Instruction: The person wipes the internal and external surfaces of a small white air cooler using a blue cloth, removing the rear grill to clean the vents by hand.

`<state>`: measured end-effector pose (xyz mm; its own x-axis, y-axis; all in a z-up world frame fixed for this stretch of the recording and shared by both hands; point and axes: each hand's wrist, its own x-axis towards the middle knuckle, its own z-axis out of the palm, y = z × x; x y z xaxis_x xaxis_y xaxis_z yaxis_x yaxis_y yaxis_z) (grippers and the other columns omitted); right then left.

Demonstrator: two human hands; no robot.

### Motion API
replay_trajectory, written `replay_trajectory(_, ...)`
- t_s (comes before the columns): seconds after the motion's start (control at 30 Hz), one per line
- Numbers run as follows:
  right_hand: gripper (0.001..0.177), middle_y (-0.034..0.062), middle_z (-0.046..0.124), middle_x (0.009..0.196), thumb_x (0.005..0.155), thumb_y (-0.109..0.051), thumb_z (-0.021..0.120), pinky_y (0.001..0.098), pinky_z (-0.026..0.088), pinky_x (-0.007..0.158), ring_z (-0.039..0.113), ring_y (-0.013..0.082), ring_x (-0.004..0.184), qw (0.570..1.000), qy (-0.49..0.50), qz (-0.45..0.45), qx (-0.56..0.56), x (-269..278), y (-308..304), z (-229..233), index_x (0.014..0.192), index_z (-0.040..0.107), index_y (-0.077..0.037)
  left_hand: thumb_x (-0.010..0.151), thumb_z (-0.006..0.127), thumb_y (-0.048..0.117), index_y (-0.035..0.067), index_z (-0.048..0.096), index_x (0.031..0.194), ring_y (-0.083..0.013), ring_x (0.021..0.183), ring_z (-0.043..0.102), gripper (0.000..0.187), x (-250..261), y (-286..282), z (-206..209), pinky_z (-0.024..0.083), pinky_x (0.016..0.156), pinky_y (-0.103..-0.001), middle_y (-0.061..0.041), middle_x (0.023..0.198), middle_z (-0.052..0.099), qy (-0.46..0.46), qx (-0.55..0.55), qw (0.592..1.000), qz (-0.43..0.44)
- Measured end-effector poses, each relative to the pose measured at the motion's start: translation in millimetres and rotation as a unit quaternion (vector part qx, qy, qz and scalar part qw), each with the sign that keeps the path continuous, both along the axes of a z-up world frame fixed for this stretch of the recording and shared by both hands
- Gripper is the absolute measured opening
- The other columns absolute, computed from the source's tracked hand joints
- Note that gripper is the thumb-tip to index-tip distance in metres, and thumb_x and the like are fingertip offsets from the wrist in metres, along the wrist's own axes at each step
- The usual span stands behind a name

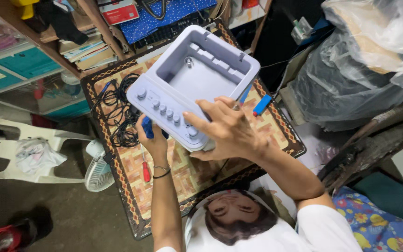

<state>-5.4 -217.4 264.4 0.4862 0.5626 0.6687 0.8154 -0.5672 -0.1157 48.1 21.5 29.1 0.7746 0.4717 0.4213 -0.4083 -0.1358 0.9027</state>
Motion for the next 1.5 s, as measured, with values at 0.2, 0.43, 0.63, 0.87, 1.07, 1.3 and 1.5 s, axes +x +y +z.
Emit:
replay_trajectory(0.2, 0.082, 0.0242, 0.062, 0.122, 0.084, -0.071, 0.073, 0.0464, 0.046, 0.088, 0.066, 0.0333, 0.088, 0.997, -0.053, -0.003, 0.048, 9, 4, -31, 0.127, 0.062, -0.002, 0.104, 0.058, 0.046, -0.001, 0.053, 0.137, -0.0235, 0.112, 0.06, 0.058, -36, -12, 58, 0.051, 0.099, -0.038, -0.012, 0.128, 0.054, -0.084, 0.014, 0.995, 0.042)
replay_trajectory(0.43, 0.055, 0.0239, 0.068, 0.119, 0.102, -0.041, 0.035, 0.0449, 0.047, 0.085, 0.065, 0.034, 0.078, 0.988, -0.099, -0.022, 0.119, 16, 13, -41, 0.12, 0.066, 0.001, 0.112, 0.033, 0.055, 0.003, 0.038, 0.149, -0.0325, 0.142, 0.037, 0.064, -60, -57, 89, 0.024, 0.125, -0.05, -0.019, 0.146, 0.04, -0.067, 0.117, 0.989, 0.067)
replay_trajectory(0.63, 0.047, 0.0237, 0.069, 0.119, 0.101, -0.03, 0.037, 0.0441, 0.048, 0.085, 0.066, 0.0324, 0.076, 0.988, -0.088, -0.038, 0.118, 10, 15, -39, 0.117, 0.067, 0.002, 0.106, 0.051, 0.038, 0.009, 0.041, 0.136, -0.0325, 0.122, 0.045, 0.042, -91, -73, 85, 0.039, 0.11, -0.049, -0.02, 0.133, 0.041, -0.154, 0.181, 0.97, 0.041)
replay_trajectory(0.87, 0.048, 0.0248, 0.068, 0.119, 0.102, -0.031, 0.038, 0.0433, 0.048, 0.085, 0.068, 0.0322, 0.078, 0.986, -0.101, -0.043, 0.122, 24, 30, -42, 0.118, 0.067, 0.003, 0.108, 0.054, 0.019, 0.005, 0.05, 0.124, -0.0311, 0.115, 0.054, 0.021, -33, -22, 117, 0.043, 0.103, -0.046, -0.017, 0.122, 0.053, -0.095, 0.162, 0.979, 0.075)
replay_trajectory(1.07, 0.047, 0.0246, 0.068, 0.121, 0.103, -0.03, 0.037, 0.0447, 0.048, 0.087, 0.068, 0.0329, 0.08, 0.989, -0.087, -0.063, 0.097, 18, 29, -40, 0.119, 0.066, 0.002, 0.107, 0.055, 0.013, 0.0, 0.051, 0.133, -0.0371, 0.127, 0.054, 0.029, -45, -27, 139, 0.039, 0.118, -0.05, -0.019, 0.133, 0.056, -0.058, 0.178, 0.98, 0.073)
replay_trajectory(1.3, 0.045, 0.025, 0.068, 0.123, 0.104, -0.027, 0.035, 0.0456, 0.049, 0.088, 0.068, 0.034, 0.081, 0.989, -0.086, -0.056, 0.11, 17, 28, -41, 0.12, 0.065, 0.002, 0.089, 0.068, 0.018, 0.01, 0.061, 0.121, -0.0345, 0.114, 0.053, 0.033, -109, -55, 167, 0.04, 0.11, -0.053, -0.017, 0.121, 0.051, -0.148, 0.306, 0.941, 0.01)
replay_trajectory(1.5, 0.045, 0.0248, 0.068, 0.122, 0.102, -0.026, 0.038, 0.0447, 0.048, 0.087, 0.068, 0.0331, 0.08, 0.987, -0.089, -0.058, 0.12, 17, 28, -44, 0.118, 0.068, 0.003, 0.089, 0.066, 0.007, 0.013, 0.07, 0.112, -0.0327, 0.116, 0.056, 0.025, -58, -10, 203, 0.046, 0.102, -0.044, -0.012, 0.121, 0.061, -0.085, 0.328, 0.94, 0.044)
